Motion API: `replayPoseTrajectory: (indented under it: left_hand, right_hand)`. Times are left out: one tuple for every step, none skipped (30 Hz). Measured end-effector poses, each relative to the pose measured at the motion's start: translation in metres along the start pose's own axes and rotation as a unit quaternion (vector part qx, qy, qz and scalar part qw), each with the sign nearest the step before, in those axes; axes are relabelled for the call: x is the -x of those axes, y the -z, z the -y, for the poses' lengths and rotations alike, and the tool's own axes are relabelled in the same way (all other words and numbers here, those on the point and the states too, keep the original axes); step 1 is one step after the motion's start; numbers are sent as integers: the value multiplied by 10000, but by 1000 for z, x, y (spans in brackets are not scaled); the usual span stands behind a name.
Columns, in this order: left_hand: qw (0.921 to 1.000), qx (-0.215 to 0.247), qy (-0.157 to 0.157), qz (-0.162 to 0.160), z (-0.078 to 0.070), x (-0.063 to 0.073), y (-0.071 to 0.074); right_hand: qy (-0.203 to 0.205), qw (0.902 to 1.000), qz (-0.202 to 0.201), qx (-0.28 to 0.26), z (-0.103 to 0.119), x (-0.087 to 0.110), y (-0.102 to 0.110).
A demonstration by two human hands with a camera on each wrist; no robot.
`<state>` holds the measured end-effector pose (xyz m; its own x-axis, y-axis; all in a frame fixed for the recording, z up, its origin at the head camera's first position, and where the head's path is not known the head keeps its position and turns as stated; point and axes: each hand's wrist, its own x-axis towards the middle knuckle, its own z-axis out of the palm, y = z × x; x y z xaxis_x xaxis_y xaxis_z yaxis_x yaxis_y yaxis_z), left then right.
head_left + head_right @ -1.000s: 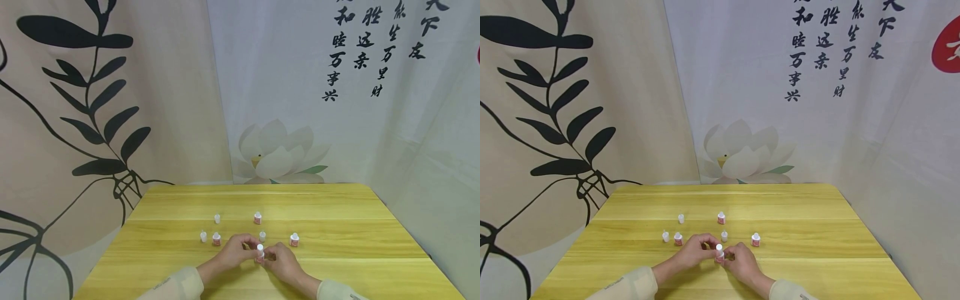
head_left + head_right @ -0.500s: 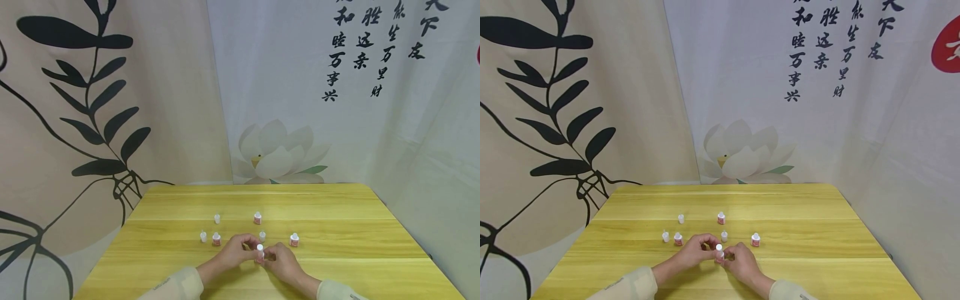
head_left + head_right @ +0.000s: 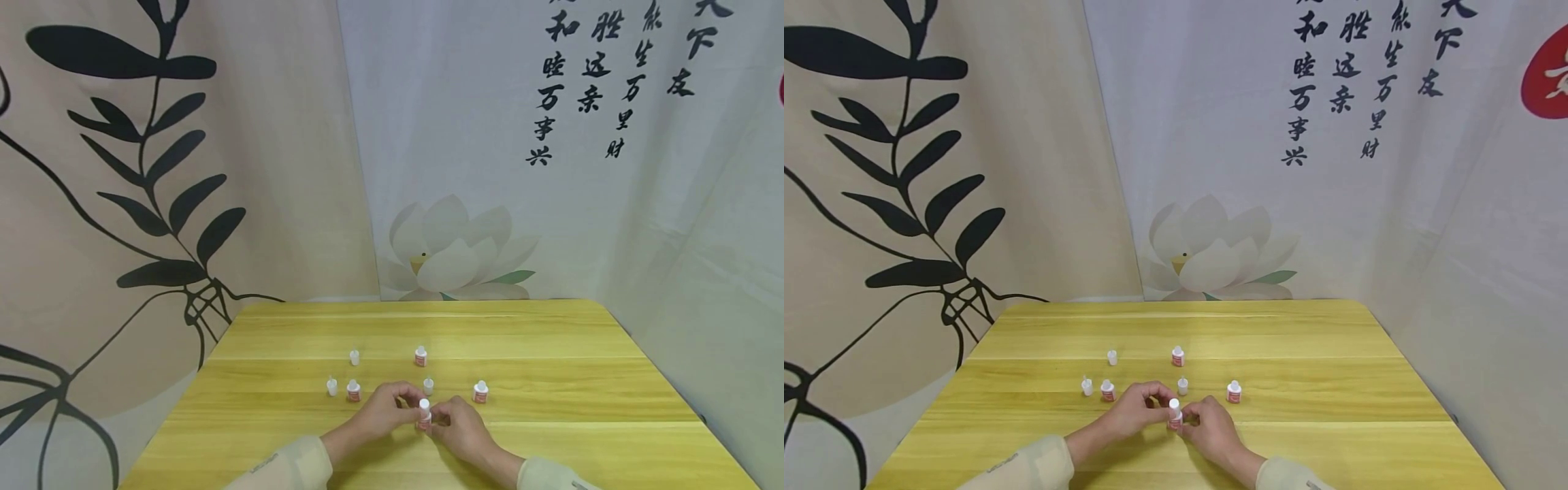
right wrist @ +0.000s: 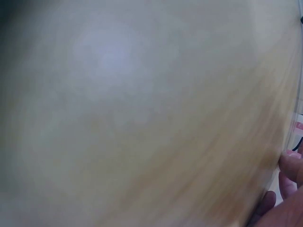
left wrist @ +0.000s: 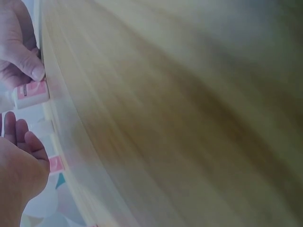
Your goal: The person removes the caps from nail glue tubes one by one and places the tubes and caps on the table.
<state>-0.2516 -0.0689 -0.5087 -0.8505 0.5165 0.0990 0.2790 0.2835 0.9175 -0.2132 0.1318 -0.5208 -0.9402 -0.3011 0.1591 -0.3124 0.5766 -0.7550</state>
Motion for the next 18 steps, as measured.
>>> replayPoseTrajectory:
  left_hand:
    - [10000,16,27,-7,0,0,0]
    - [10000,30,44,-19,1,-1,-1]
    - [10000,46,61,-29,1,-1,-1]
    - [9999,55,71,-49,1,-1,-1]
    - [9999,66,81,-61,1,-1,-2]
    - [9999,64,82,-73,1,-1,-2]
    - [9999,59,81,-83,1,-1,-2]
    - [9999,53,81,-92,1,-2,-2]
    - [9999,41,79,-102,1,-2,-2]
    - [9999,29,62,-105,0,-2,-2]
    - [9999,36,58,-97,0,-2,-2]
    - [9999,39,49,-88,0,-2,-2]
    - [10000,40,36,-75,-1,-2,-1]
    - [10000,41,24,-61,-1,-1,-1]
    - [10000,48,13,-42,-1,-1,0]
    - [10000,52,0,-19,-1,-1,0]
    - [10000,55,-16,-2,-1,-1,0]
    - [10000,37,-38,12,-1,-1,1]
  right_hand:
    - [2,10000,-1,8,0,0,0]
    - [2,10000,-5,16,0,0,0]
    - [-1,10000,-9,25,0,0,0]
    - [-6,10000,-6,28,0,0,0]
    - [-17,10000,-6,29,0,0,0]
    - [-29,10000,-2,26,0,0,0]
    - [-38,10000,0,21,0,0,0]
    - [-52,10000,3,11,0,0,0]
    - [-61,10000,3,10,0,0,0]
    - [-74,10000,4,3,0,0,0]
    - [-81,10000,9,-6,0,0,0]
    - [-81,10000,13,-16,0,0,0]
    - [-77,10000,14,-20,0,0,0]
    - [-73,10000,19,-25,0,0,0]
    - [-63,10000,22,-30,0,1,0]
    - [-58,10000,23,-34,0,1,0]
    - [-44,10000,22,-26,0,1,0]
    - [-33,10000,14,-14,0,1,0]
